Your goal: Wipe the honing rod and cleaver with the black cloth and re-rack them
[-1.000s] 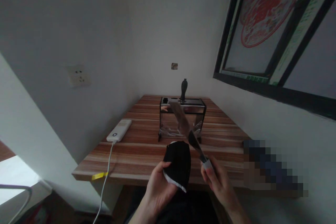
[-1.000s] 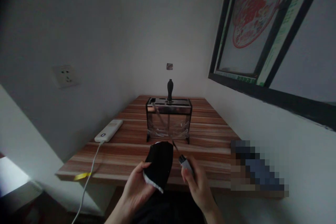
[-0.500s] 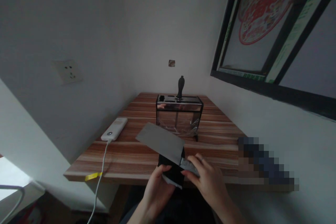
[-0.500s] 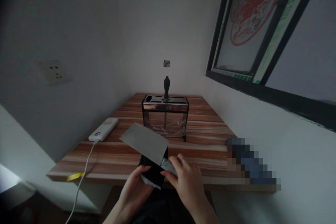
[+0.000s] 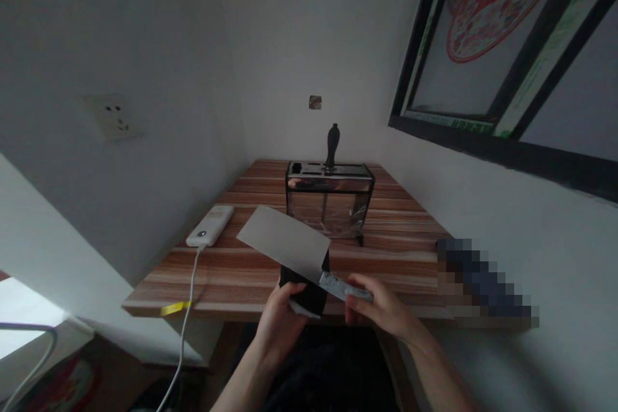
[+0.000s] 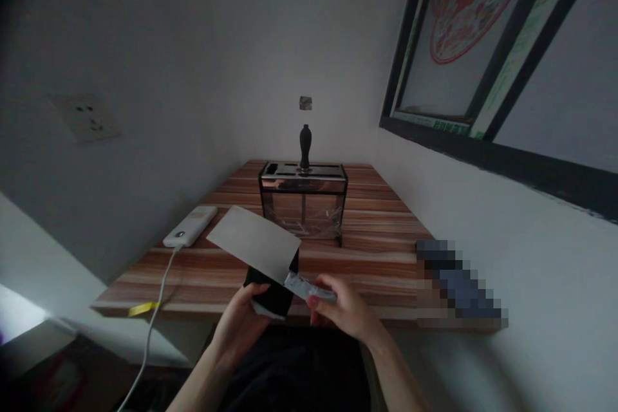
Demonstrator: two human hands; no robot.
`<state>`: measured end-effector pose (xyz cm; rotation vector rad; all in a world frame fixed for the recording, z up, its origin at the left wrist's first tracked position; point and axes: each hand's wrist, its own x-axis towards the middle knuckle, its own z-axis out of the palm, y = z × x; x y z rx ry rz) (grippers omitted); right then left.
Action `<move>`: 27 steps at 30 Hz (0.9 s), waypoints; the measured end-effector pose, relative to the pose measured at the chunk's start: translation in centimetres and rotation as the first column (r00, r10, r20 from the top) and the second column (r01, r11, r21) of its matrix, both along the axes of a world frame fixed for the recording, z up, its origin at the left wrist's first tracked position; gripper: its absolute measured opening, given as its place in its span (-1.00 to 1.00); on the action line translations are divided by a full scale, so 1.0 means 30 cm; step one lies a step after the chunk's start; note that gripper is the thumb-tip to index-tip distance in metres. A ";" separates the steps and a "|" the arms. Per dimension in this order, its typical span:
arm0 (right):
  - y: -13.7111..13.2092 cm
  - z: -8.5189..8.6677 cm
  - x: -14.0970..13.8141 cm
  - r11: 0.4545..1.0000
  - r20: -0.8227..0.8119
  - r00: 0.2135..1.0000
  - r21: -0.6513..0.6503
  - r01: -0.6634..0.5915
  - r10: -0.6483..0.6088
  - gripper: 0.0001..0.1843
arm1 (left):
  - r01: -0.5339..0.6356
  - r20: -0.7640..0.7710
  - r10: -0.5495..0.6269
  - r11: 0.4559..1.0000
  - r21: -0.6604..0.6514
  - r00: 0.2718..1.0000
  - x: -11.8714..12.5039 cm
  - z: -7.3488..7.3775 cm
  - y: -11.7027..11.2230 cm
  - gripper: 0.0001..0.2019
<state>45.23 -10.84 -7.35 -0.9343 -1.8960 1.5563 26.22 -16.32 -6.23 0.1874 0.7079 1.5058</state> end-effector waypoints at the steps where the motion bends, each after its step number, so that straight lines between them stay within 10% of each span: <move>1: -0.001 -0.011 -0.010 0.998 -0.042 0.999 -0.061 -0.031 0.029 -0.47 | -0.012 -0.022 0.012 1.000 0.019 1.000 -0.002 0.002 -0.001 -0.51; 21: -0.009 -0.056 -0.080 0.994 -0.147 0.987 -0.096 0.047 -0.061 -0.50 | -0.020 -0.269 0.058 0.990 0.142 0.961 -0.013 0.019 0.044 -0.50; 24: -0.010 -0.052 -0.102 0.997 -0.146 0.989 -0.072 0.013 -0.024 -0.51 | -0.154 -0.540 0.265 0.958 0.242 0.799 -0.042 -0.034 0.039 -0.60; 27: -0.010 -0.047 -0.118 0.996 -0.098 0.991 -0.004 0.087 -0.087 -0.53 | -0.320 -0.733 0.547 0.836 0.446 0.404 -0.093 -0.106 0.014 -0.76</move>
